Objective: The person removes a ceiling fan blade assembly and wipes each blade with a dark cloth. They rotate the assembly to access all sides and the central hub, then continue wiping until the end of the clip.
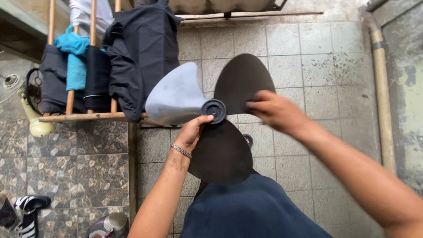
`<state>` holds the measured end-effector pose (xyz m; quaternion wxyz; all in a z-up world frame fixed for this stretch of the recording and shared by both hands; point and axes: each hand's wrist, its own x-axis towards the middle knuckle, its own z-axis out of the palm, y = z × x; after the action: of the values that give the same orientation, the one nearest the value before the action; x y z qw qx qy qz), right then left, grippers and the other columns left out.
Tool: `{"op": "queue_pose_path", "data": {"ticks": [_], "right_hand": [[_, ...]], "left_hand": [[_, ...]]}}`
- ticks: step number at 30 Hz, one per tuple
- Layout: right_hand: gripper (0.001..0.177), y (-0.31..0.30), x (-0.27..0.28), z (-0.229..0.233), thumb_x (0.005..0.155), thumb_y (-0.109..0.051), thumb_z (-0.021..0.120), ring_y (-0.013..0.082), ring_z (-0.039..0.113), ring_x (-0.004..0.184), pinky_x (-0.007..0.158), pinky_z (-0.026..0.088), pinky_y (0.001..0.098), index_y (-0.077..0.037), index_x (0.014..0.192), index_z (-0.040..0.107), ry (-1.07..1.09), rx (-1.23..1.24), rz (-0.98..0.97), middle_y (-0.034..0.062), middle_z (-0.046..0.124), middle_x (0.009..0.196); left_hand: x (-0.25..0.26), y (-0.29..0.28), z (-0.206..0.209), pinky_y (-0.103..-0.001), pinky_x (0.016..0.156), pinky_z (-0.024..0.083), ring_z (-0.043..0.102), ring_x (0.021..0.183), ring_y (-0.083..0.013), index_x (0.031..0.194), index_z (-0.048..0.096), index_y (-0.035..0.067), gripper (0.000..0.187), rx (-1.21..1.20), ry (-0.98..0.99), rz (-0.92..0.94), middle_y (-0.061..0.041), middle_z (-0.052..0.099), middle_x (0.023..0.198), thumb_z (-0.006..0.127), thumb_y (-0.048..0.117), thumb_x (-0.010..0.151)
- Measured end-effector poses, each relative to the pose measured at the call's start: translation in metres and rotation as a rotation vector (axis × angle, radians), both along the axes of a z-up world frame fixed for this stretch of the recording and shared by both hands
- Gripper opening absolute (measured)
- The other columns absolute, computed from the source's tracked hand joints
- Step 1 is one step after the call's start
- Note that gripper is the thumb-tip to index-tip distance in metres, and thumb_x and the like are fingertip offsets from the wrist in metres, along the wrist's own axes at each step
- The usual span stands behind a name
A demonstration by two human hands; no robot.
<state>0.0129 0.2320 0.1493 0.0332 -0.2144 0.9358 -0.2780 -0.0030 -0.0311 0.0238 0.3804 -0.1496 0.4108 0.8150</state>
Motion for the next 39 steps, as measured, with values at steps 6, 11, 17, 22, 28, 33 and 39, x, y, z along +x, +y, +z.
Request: {"op": "queue_pose_path", "data": {"ticks": [6, 11, 17, 22, 28, 33, 39], "right_hand": [[0.021, -0.009, -0.001, 0.003, 0.083, -0.008, 0.067, 0.0277, 0.064, 0.088, 0.072, 0.054, 0.036, -0.006, 0.103, 0.07, 0.081, -0.037, 0.031, 0.0087, 0.062, 0.099], [0.021, 0.009, 0.011, 0.012, 0.082, -0.01, 0.066, 0.0247, 0.065, 0.084, 0.07, 0.054, 0.0354, -0.009, 0.103, 0.07, 0.017, 0.035, -0.05, 0.0066, 0.063, 0.097], [0.02, -0.014, 0.011, 0.01, 0.084, -0.011, 0.067, 0.0253, 0.065, 0.087, 0.069, 0.055, 0.034, -0.008, 0.104, 0.069, 0.125, 0.033, 0.003, 0.0069, 0.063, 0.098], [0.022, 0.019, 0.015, 0.011, 0.08, -0.011, 0.065, 0.0248, 0.066, 0.085, 0.07, 0.056, 0.0346, -0.008, 0.101, 0.069, 0.092, 0.052, -0.002, 0.0076, 0.064, 0.098], [0.017, 0.023, -0.048, -0.007, 0.087, -0.007, 0.065, 0.0314, 0.065, 0.092, 0.078, 0.055, 0.0379, -0.006, 0.103, 0.069, 0.299, 0.021, -0.065, 0.0115, 0.064, 0.106], [0.022, 0.021, -0.025, 0.0, 0.076, -0.009, 0.069, 0.032, 0.065, 0.086, 0.07, 0.054, 0.039, -0.005, 0.098, 0.072, 0.107, 0.023, -0.018, 0.0128, 0.064, 0.102], [0.026, 0.022, -0.031, -0.019, 0.078, -0.006, 0.065, 0.0307, 0.066, 0.084, 0.071, 0.056, 0.0365, -0.006, 0.103, 0.071, 0.138, 0.018, -0.003, 0.0134, 0.064, 0.106]], "left_hand": [[-0.002, 0.004, 0.008, -0.033, 0.096, 0.049, 0.066, 0.099, -0.0201, 0.107, 0.066, -0.004, 0.03, 0.019, 0.046, 0.065, -0.011, 0.07, 0.105, 0.064, 0.008, 0.08], [-0.004, -0.015, 0.025, -0.032, 0.095, 0.05, 0.067, 0.098, -0.0211, 0.106, 0.067, -0.005, 0.032, 0.049, 0.01, 0.076, -0.013, 0.072, 0.103, 0.062, 0.01, 0.079], [-0.003, -0.008, 0.016, -0.034, 0.095, 0.049, 0.066, 0.097, -0.0204, 0.108, 0.065, -0.005, 0.029, -0.008, -0.005, 0.077, -0.012, 0.07, 0.103, 0.064, 0.008, 0.082], [-0.005, -0.022, 0.025, -0.032, 0.094, 0.05, 0.067, 0.096, -0.0203, 0.106, 0.067, -0.005, 0.031, 0.031, -0.031, 0.071, -0.012, 0.072, 0.102, 0.063, 0.011, 0.079], [0.001, 0.005, 0.009, -0.034, 0.095, 0.049, 0.065, 0.098, -0.0219, 0.109, 0.065, -0.005, 0.031, 0.035, -0.066, -0.016, -0.013, 0.069, 0.105, 0.063, 0.011, 0.082], [-0.008, -0.022, 0.02, -0.035, 0.096, 0.05, 0.067, 0.1, -0.0237, 0.108, 0.066, -0.005, 0.034, 0.089, -0.041, 0.037, -0.015, 0.07, 0.106, 0.061, 0.011, 0.079], [-0.005, -0.035, 0.02, -0.034, 0.097, 0.048, 0.067, 0.1, -0.0233, 0.107, 0.067, -0.007, 0.034, 0.097, -0.062, -0.041, -0.016, 0.071, 0.105, 0.06, 0.013, 0.08]]}}
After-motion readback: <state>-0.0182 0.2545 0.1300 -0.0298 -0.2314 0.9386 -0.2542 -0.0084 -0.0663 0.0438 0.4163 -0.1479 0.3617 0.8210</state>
